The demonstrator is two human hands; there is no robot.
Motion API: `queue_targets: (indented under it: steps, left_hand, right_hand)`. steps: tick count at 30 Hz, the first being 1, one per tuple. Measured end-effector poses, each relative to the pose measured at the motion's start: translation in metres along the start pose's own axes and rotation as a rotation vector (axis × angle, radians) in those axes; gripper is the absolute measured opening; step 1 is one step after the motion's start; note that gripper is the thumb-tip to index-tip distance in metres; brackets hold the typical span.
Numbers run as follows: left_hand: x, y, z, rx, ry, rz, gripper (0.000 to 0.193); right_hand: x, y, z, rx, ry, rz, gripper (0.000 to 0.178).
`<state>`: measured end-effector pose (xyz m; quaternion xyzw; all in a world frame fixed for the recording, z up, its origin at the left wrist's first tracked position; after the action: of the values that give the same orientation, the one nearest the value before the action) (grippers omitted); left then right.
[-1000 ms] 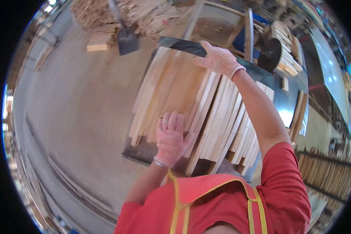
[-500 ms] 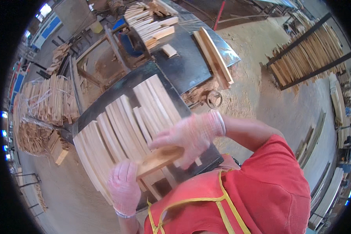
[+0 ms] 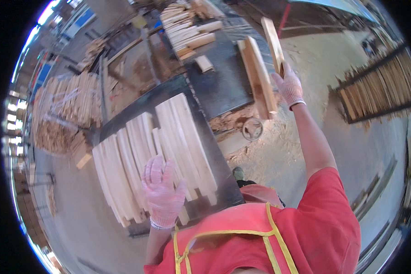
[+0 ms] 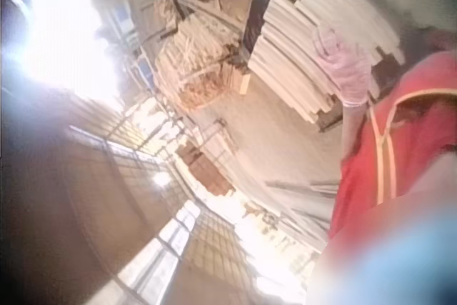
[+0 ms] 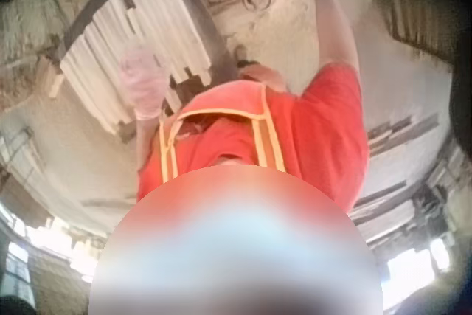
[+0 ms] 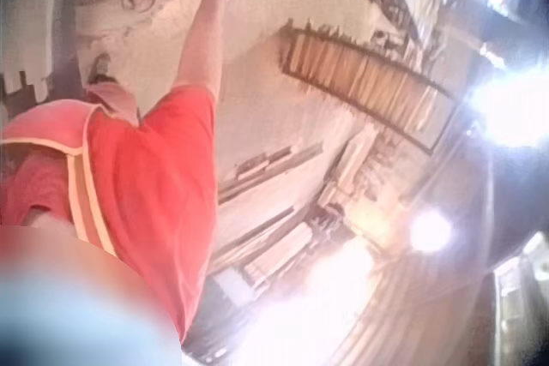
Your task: The person gathers thin wooden planks from a pile and arranges them into a neat stack on a metal workbench. They repeatedly pick up bundles of planks, align them, and place them onto the growing stack, occasionally adjusting the position of the wood to ensure stability.
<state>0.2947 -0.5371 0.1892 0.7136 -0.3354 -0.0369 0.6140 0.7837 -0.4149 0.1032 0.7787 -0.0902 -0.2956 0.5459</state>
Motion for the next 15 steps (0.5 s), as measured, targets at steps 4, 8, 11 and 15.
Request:
queue_targets:
  steps: [4,8,11,15]
  left_hand:
    - [-0.013,0.012,0.040,0.061,0.103,-0.044,0.070]
    - [-0.037,0.029,0.075,0.119,0.241,-0.077,0.065]
    - [-0.077,0.030,0.122,0.187,0.366,-0.160,0.062]
    - [-0.148,0.032,0.197,0.290,0.576,-0.279,0.056]
  right_hand:
    - [0.014,-0.039,-0.011,-0.337,0.149,0.065,0.049]
    - [0.042,-0.032,-0.025,-0.610,0.143,-0.380,0.043]
    - [-0.007,-0.031,-0.018,-0.203,0.084,-0.149,0.056]
    - [-0.143,-0.022,0.031,-0.181,0.506,-0.444,0.063]
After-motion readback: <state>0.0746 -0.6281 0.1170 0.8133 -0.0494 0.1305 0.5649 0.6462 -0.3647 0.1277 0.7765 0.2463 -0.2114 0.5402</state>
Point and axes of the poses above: each hand's wrist, its own z-axis away from the middle knuckle, its own y-axis out of the back of the hand, x = y × z, the point moved 1 cm from there along -z, towards the middle knuckle, and after that the axes turned 11 degrees about z, right-handed, at the moved point
